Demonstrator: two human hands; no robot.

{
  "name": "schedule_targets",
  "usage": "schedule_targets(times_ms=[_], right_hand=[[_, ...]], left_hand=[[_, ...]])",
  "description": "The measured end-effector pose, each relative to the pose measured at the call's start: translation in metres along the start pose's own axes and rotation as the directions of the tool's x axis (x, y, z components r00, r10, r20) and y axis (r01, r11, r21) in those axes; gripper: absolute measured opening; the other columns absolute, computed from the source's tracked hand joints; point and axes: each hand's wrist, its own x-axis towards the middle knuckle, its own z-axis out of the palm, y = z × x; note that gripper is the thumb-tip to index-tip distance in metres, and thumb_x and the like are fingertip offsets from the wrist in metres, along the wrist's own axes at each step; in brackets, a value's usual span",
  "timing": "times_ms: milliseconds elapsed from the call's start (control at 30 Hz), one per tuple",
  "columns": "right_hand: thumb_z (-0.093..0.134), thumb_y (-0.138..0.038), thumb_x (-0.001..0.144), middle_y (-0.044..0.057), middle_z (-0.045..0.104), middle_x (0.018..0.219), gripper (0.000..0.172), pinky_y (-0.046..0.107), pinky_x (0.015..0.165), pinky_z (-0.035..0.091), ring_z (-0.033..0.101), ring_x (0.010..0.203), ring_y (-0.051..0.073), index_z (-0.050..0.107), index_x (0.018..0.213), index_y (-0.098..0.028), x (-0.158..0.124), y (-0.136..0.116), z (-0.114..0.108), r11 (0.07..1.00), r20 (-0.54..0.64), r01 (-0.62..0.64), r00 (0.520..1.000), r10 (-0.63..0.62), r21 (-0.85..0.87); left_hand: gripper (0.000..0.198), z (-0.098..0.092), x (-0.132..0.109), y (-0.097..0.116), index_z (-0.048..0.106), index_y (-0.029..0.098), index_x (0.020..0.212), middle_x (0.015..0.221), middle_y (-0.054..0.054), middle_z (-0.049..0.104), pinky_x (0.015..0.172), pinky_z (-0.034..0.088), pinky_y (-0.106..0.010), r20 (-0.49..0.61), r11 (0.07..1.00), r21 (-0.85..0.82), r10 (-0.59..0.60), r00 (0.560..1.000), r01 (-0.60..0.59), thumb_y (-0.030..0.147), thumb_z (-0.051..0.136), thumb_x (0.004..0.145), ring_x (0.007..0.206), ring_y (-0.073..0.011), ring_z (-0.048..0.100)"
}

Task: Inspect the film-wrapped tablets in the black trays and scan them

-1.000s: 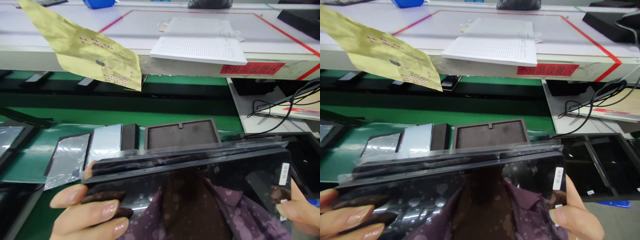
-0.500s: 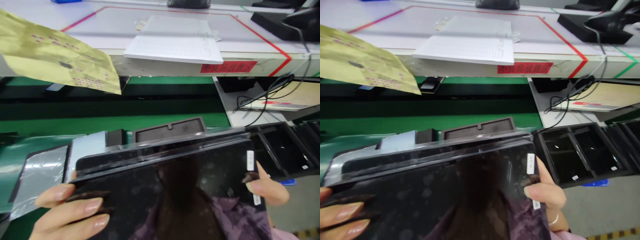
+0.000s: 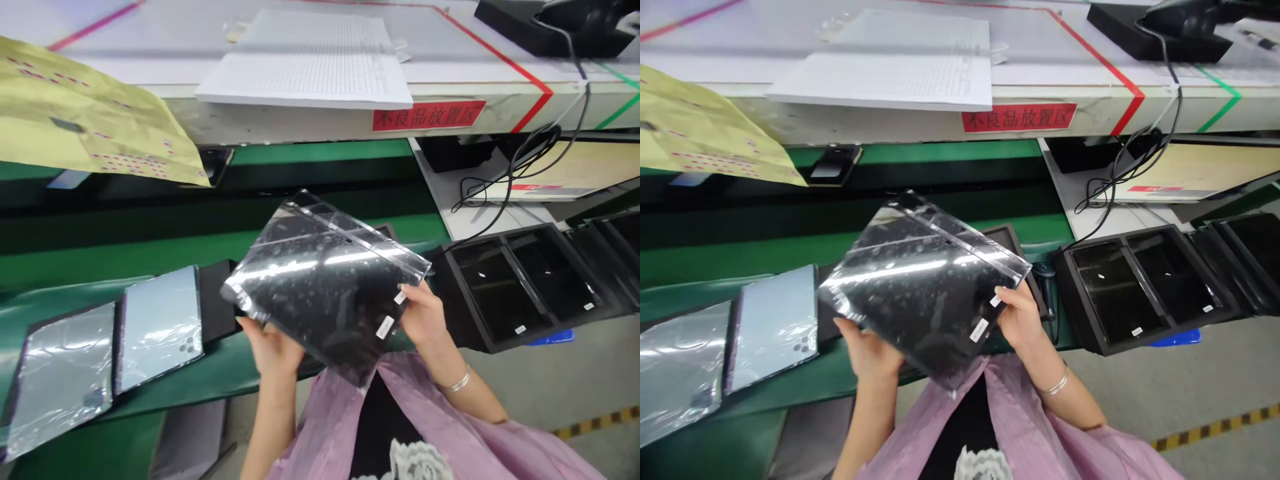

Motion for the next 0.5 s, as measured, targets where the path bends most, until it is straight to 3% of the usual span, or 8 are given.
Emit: schedule_targets(times_ms=[67,133,200,300,433,500], right_hand=[[0.079,-0.016,0.049,-0.004,0.068,0.078,0.037,0.029,0.07,0.051,0.059,0.066,0.014,0.065,0.082,-0.025,0.009,0.011,-0.012,1.0,0.033,-0.024,0.999,0.024,-0.002],[0.083,-0.022,0.053,-0.004,0.067,0.078,0.033,0.026,0.066,0.049,0.058,0.067,0.013,0.065,0.081,-0.024,0.019,0.021,-0.028,0.998,0.056,-0.038,0.998,0.04,-0.047],[0.081,-0.033,0.061,-0.004,0.064,0.074,0.026,0.023,0.061,0.047,0.057,0.066,0.012,0.063,0.076,-0.022,0.027,0.031,-0.045,0.996,0.04,-0.05,0.998,0.053,-0.072],[0.08,-0.036,0.064,-0.006,0.061,0.07,0.026,0.021,0.061,0.046,0.055,0.064,0.01,0.059,0.07,-0.022,0.034,0.047,-0.074,0.994,-0.023,-0.054,0.998,0.052,-0.096],[0.082,-0.033,0.06,-0.006,0.06,0.07,0.028,0.021,0.064,0.046,0.055,0.065,0.01,0.059,0.072,-0.022,0.037,0.057,-0.106,0.991,-0.094,-0.041,0.995,0.029,-0.127],[0.082,-0.034,0.06,-0.005,0.06,0.071,0.028,0.022,0.064,0.046,0.055,0.065,0.01,0.06,0.074,-0.022,0.038,0.058,-0.116,0.989,-0.113,-0.034,0.993,0.018,-0.146]], left_hand=[[0.054,0.006,-0.002,-0.014,0.063,0.024,0.102,0.107,-0.005,0.069,0.088,0.053,-0.037,-0.069,0.999,0.055,0.0,0.998,0.004,0.053,0.079,0.06,0.103,-0.0262,0.063],[0.056,0.006,0.004,-0.016,0.061,0.021,0.097,0.096,-0.004,0.07,0.081,0.054,-0.032,-0.106,0.989,0.137,-0.034,0.994,0.048,0.036,0.088,0.05,0.088,-0.0218,0.066],[0.057,-0.002,0.015,-0.009,0.06,0.018,0.094,0.087,-0.003,0.07,0.073,0.053,-0.029,-0.103,0.974,0.196,-0.098,0.99,0.117,0.03,0.088,0.046,0.077,-0.0193,0.066],[0.057,-0.028,0.028,0.009,0.06,0.017,0.093,0.08,-0.001,0.069,0.062,0.051,-0.026,-0.15,0.959,0.255,-0.086,0.985,0.123,0.03,0.087,0.045,0.066,-0.0171,0.064],[0.055,-0.072,0.036,0.026,0.063,0.016,0.09,0.08,0.0,0.069,0.066,0.05,-0.024,-0.254,0.928,0.371,0.065,0.965,0.036,0.028,0.086,0.042,0.068,-0.0158,0.063],[0.055,-0.09,0.038,0.026,0.063,0.016,0.09,0.081,-0.001,0.069,0.066,0.049,-0.025,-0.296,0.913,0.402,0.061,0.953,0.066,0.029,0.085,0.041,0.07,-0.0168,0.063]])
